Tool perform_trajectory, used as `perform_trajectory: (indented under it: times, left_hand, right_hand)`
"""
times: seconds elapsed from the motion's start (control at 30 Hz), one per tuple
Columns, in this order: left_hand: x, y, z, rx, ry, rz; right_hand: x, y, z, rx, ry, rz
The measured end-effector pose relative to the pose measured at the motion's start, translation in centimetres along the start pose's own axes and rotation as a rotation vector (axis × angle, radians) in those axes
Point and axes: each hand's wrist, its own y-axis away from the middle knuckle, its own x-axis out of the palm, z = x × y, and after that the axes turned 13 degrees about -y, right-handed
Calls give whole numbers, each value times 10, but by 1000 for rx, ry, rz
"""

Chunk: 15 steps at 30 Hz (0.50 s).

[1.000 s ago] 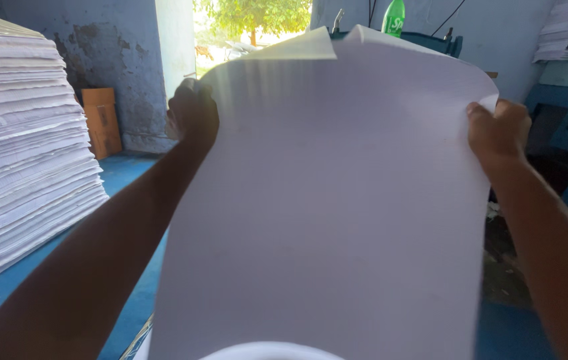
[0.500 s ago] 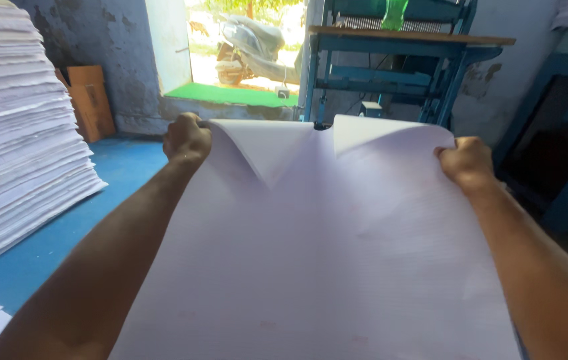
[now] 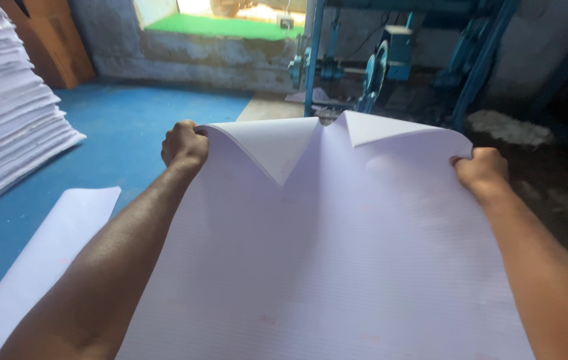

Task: The person folds a large sheet of lined paper in half lengthwise, then folds it again to create a narrow strip. They use a small wooden block to press and crease the folds. The folded paper is then placed on a stack of similar sheets.

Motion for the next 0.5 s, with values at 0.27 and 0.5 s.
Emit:
perform_trajectory:
  times: [0.27,0.5]
  left_hand:
    - [122,-42,27,-48,-62,106]
    - [200,-65,63,-88,-95,161]
  right_hand:
    - [96,-58,-77,75,64,121]
    - [167,-92,-178,16,28,131]
